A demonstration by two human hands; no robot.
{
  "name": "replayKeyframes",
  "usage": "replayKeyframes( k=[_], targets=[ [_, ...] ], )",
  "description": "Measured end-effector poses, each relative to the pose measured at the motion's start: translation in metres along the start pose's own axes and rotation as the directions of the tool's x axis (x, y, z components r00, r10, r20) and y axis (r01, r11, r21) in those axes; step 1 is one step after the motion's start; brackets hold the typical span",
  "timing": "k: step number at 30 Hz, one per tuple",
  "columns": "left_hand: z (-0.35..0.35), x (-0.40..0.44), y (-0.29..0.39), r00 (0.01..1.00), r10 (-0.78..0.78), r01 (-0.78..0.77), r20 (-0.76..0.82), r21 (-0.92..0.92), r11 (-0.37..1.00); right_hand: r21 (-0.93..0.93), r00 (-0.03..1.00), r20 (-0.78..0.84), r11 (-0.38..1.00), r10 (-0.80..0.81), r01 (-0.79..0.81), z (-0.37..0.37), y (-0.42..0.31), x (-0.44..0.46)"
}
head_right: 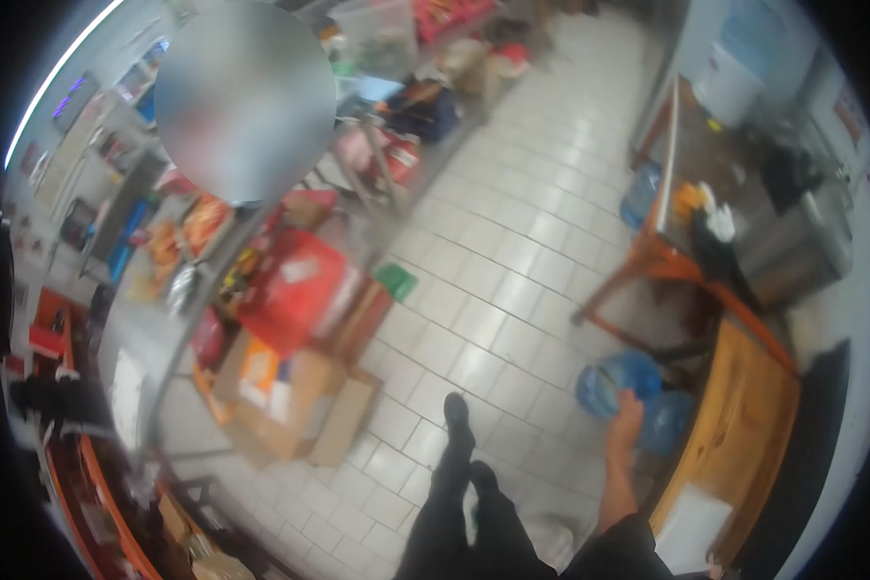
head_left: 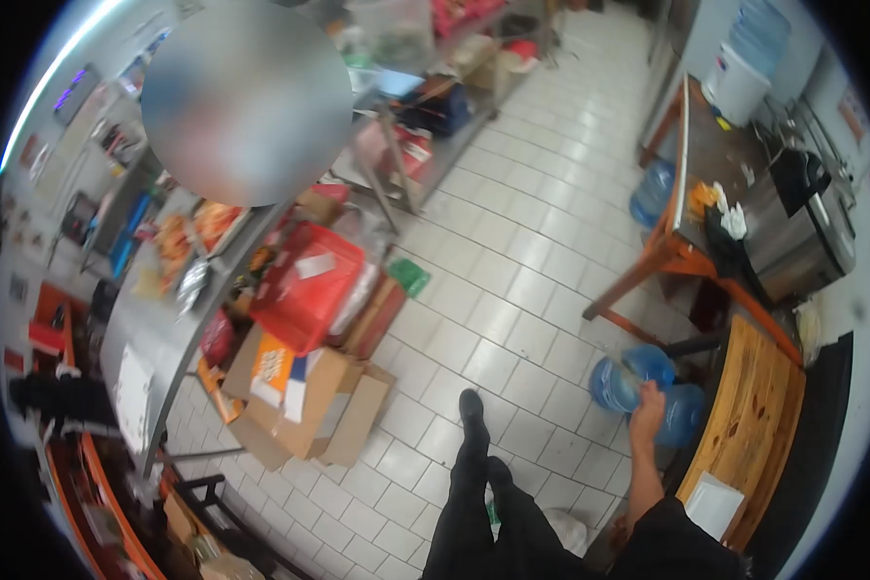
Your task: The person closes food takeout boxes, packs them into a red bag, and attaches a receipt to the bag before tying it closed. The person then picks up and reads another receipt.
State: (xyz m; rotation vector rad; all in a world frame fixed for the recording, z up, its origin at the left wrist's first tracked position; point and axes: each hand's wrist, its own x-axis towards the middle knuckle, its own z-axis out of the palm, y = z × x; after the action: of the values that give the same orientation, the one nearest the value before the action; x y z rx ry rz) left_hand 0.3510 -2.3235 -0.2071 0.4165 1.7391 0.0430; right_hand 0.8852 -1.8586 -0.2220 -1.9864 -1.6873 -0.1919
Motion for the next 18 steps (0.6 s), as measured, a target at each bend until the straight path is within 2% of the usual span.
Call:
replayKeyframes(
  k=[1,2,3,5,6,7,8,9,11,12,14,15,17,18],
  targets=[
    [0.001,-0.017,-0.014,0.996,0.013,-0.031,-0.094,-0.19,0.981,0.095,0.998,0.037,0.994,-0.054,0.05,-0.023,-0.042,-0.005],
    [-0.001,-0.023,-0.021,0.983,0.023,-0.091,-0.184,-0.37,0.925,0.164,0.997,0.072,0.986,-0.04,0.028,-0.03,-0.069,-0.019],
    [-0.005,-0.021,-0.025,0.964,0.024,-0.17,-0.266,-0.54,0.824,0.228,0.994,0.102,0.974,-0.044,0.02,-0.036,-0.101,-0.027],
    [-0.026,-0.009,-0.03,0.819,0.263,-0.451,-0.51,-0.288,0.845,0.339,0.966,0.119,0.923,-0.231,0.179,-0.079,-0.183,-0.035],
    [-0.049,-0.055,0.011,0.752,0.322,-0.394,-0.575,0.0,0.919,0.404,0.943,0.132,0.885,-0.305,0.23,-0.104,-0.225,-0.046],
    [-0.061,-0.07,0.03,0.621,0.286,-0.544,-0.73,-0.14,0.827,0.467,0.916,0.142,0.841,-0.375,0.273,-0.123,-0.263,-0.058],
    [-0.083,-0.086,0.047,0.52,0.324,-0.499,-0.79,0.027,0.866,0.55,0.87,0.122,0.763,-0.477,0.341,-0.134,-0.295,-0.072],
    [-0.105,-0.113,0.066,0.401,0.422,-0.576,-0.813,0.135,0.806,0.626,0.816,0.099,0.673,-0.57,0.394,-0.146,-0.326,-0.089],
    [-0.147,-0.135,0.067,0.286,0.474,-0.634,-0.833,0.206,0.745,0.737,0.729,0.148,0.566,-0.668,0.369,-0.174,-0.4,-0.121],
    [-0.164,-0.143,0.059,0.088,0.551,-0.608,-0.83,0.394,0.689,0.756,0.667,0.168,0.529,-0.726,0.385,-0.189,-0.432,-0.136],
    [-0.199,-0.19,0.044,0.045,0.531,-0.622,-0.846,0.392,0.678,0.825,0.55,0.13,0.398,-0.825,0.403,-0.213,-0.505,-0.175],
    [-0.213,-0.207,0.021,0.038,0.447,-0.599,-0.894,0.338,0.726,0.85,0.472,0.112,0.33,-0.875,0.41,-0.219,-0.538,-0.199],
    [-0.237,-0.235,-0.03,0.261,0.314,-0.666,-0.913,0.065,0.743,0.9,0.407,0.11,0.265,-0.907,0.346,-0.228,-0.597,-0.246],
    [-0.243,-0.245,-0.057,0.257,0.257,-0.655,-0.932,0.028,0.755,0.912,0.356,0.099,0.228,-0.929,0.341,-0.233,-0.625,-0.267]
  ],
)
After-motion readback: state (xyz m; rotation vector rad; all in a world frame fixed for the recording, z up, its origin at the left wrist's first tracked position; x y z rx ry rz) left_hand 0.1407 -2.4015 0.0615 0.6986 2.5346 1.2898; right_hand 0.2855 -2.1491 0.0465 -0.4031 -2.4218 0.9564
